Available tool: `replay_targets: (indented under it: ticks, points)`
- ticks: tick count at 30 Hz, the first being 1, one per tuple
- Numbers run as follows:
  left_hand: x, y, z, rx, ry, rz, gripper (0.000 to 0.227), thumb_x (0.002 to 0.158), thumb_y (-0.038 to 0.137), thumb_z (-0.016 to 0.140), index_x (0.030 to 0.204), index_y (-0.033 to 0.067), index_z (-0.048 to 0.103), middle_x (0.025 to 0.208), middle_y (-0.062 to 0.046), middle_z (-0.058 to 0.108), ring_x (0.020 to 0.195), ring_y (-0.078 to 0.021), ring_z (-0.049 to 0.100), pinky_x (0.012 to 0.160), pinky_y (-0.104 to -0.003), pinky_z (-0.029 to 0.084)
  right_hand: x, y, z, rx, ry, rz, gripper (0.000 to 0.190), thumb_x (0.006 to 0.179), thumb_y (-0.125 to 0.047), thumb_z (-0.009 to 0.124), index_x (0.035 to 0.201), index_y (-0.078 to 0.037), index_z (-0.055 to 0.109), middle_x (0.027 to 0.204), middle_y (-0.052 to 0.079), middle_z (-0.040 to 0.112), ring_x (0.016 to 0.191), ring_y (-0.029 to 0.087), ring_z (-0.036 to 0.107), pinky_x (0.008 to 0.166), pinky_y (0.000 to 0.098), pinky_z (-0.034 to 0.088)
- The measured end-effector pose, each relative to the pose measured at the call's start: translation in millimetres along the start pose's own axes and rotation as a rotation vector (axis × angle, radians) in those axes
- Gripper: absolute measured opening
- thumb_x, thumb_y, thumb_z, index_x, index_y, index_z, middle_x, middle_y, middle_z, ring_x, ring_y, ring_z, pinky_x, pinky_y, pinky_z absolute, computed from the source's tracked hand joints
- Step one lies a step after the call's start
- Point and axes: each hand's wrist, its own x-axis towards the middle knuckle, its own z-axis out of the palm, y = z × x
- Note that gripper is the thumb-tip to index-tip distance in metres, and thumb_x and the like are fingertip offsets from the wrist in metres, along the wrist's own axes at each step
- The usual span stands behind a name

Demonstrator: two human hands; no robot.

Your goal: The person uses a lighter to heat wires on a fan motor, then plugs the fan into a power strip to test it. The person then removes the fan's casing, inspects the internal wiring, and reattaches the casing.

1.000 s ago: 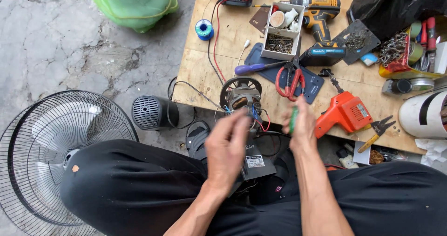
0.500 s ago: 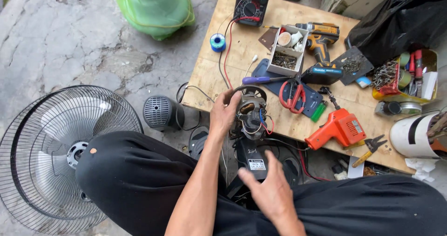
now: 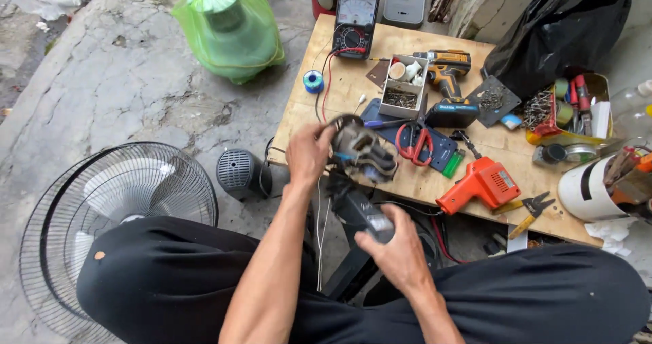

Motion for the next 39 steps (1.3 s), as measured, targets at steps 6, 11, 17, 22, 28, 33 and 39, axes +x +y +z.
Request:
replay_targets:
  ticks: [6, 11, 17, 22, 28, 33, 39]
  points:
    - [47, 25, -42, 0.055, 0.222, 0.103, 0.019, 0.072, 0.035, 0.061, 0.083, 0.0224, 0.069, 0.077, -0.005, 0.065, 0.081, -0.0315, 0.061, 0.072, -0.045, 0.047, 43, -21, -30, 0.471, 0.096, -0.186, 0.065, 0.063, -0.037, 0.069, 0.117, -0.006, 0.048, 0.112, 0.02, 0.051, 0.111, 0.033, 0.045, 0.094, 0.0418, 0.032]
    - [82, 19, -49, 0.062, 0.232, -0.076, 0.017, 0.065, 0.033, 0.06, 0.076, 0.0241, 0.069, 0.072, -0.004, 0.066, 0.081, -0.0333, 0.061, 0.07, -0.045, 0.049, 132, -17, -21, 0.643, 0.058, -0.219, 0.046, 0.065, -0.033, 0.068, 0.104, -0.012, 0.058, 0.103, 0.011, 0.057, 0.098, 0.021, 0.052, 0.086, 0.033, 0.04]
    - [101, -21, -38, -0.017, 0.248, -0.327, 0.016, 0.06, 0.028, 0.059, 0.073, 0.0256, 0.069, 0.071, -0.005, 0.065, 0.08, -0.0337, 0.061, 0.069, -0.043, 0.05, 192, -38, -20, 0.486, -0.076, -0.104, 0.039, 0.061, -0.034, 0.068, 0.097, -0.019, 0.064, 0.091, 0.004, 0.062, 0.081, 0.016, 0.058, 0.071, 0.0304, 0.048]
    - [109, -29, -30, -0.053, 0.199, -0.516, 0.018, 0.059, 0.025, 0.06, 0.075, 0.0218, 0.07, 0.076, -0.007, 0.067, 0.081, -0.0323, 0.062, 0.069, -0.039, 0.05, 207, -57, -27, 0.337, -0.073, -0.188, 0.037, 0.064, -0.02, 0.064, 0.1, -0.011, 0.063, 0.094, 0.01, 0.063, 0.091, 0.022, 0.058, 0.082, 0.0352, 0.044]
    - [124, -74, -7, -0.135, 0.161, -0.646, 0.022, 0.059, 0.024, 0.063, 0.079, 0.018, 0.07, 0.065, -0.008, 0.065, 0.059, -0.0257, 0.064, 0.062, -0.033, 0.053, 177, -61, -28, 0.333, 0.229, -0.285, 0.036, 0.072, -0.012, 0.057, 0.108, -0.006, 0.056, 0.099, 0.015, 0.061, 0.097, 0.027, 0.057, 0.085, 0.038, 0.043]
    - [133, -71, -15, -0.078, -0.135, -0.372, 0.027, 0.063, 0.043, 0.058, 0.064, 0.018, 0.068, 0.049, -0.005, 0.06, 0.065, -0.0287, 0.064, 0.059, -0.032, 0.048, 123, -31, -2, 0.119, 0.413, -0.184, 0.036, 0.074, -0.02, 0.056, 0.109, -0.014, 0.056, 0.105, 0.012, 0.058, 0.101, 0.029, 0.054, 0.087, 0.0391, 0.042]
    - [90, -73, -67, 0.061, -0.51, -0.087, 0.052, 0.074, 0.015, 0.03, 0.125, 0.01, 0.04, 0.118, -0.021, 0.051, 0.108, -0.0493, 0.043, 0.095, -0.057, 0.031, 114, -8, 19, 0.007, 0.437, -0.286, 0.043, 0.075, -0.011, 0.056, 0.117, -0.006, 0.049, 0.115, 0.018, 0.048, 0.112, 0.035, 0.045, 0.094, 0.044, 0.035]
